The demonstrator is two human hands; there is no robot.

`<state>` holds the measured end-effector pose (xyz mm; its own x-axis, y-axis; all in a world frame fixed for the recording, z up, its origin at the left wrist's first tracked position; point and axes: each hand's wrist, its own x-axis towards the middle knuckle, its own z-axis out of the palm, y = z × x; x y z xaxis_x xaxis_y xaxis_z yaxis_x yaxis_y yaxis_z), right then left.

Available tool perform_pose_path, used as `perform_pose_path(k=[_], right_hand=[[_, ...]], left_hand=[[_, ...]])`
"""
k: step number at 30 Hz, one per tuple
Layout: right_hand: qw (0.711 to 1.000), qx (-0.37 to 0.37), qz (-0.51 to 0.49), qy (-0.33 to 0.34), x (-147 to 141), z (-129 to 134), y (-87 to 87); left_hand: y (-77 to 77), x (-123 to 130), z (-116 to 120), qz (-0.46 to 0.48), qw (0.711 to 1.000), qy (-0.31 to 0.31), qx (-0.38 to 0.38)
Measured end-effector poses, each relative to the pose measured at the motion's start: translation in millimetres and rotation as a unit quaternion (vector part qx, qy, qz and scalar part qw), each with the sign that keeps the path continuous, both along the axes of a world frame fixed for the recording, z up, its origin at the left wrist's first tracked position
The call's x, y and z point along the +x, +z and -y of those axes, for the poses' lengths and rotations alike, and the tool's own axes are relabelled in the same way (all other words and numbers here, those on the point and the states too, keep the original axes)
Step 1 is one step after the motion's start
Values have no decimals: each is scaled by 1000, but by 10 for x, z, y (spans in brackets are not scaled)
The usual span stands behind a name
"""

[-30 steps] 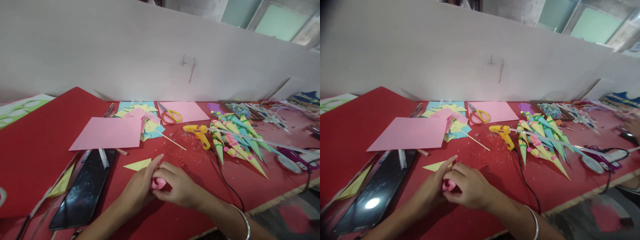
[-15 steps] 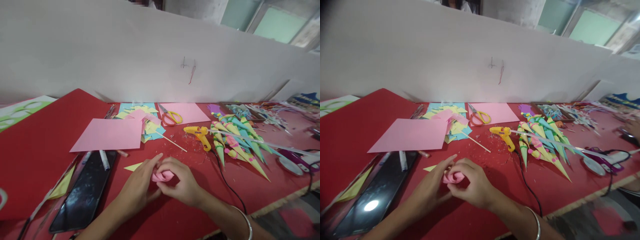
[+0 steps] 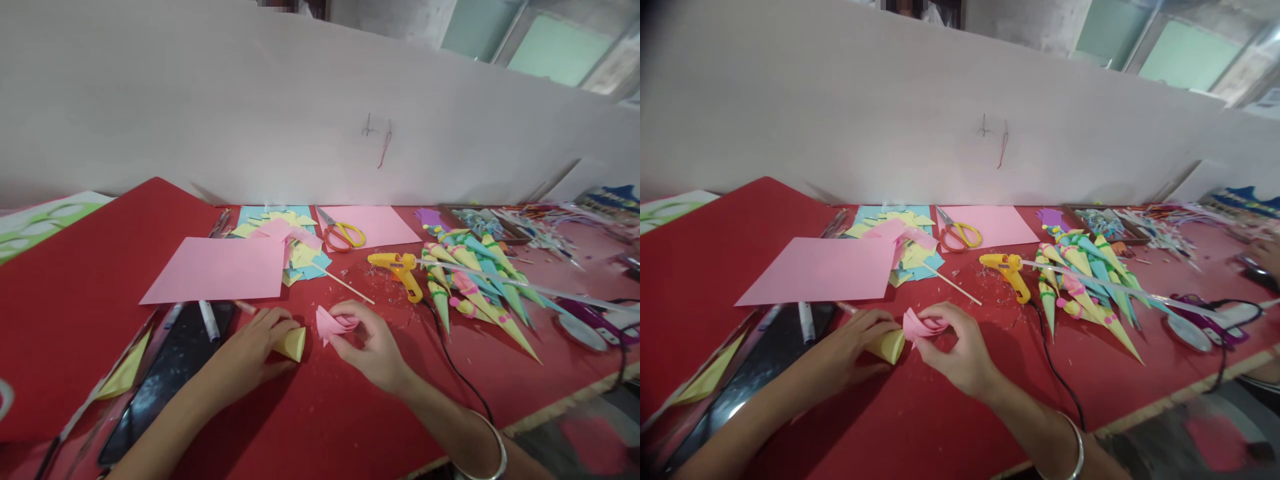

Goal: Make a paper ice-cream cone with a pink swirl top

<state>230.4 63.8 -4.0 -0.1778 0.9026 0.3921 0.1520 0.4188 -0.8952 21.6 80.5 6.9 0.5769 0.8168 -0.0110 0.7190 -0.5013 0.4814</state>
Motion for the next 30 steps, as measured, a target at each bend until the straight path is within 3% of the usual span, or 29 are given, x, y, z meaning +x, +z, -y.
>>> perform_pose_path(k=[9,21,26,30], right_hand=[[1000,20,8,8,-2,-17,26],[999,-40,-31,16,-26,28,-38],[1000,-4,22,3,-13,23,4],[999,34,35,-3,-12,14,49]], left_hand=[[8,31,-47,-48,999,2,-1],[-73,89,16,-7,998,60,-15],[-177,75,25,53,994,78,47],[-178,98,17,85,990,100,46]])
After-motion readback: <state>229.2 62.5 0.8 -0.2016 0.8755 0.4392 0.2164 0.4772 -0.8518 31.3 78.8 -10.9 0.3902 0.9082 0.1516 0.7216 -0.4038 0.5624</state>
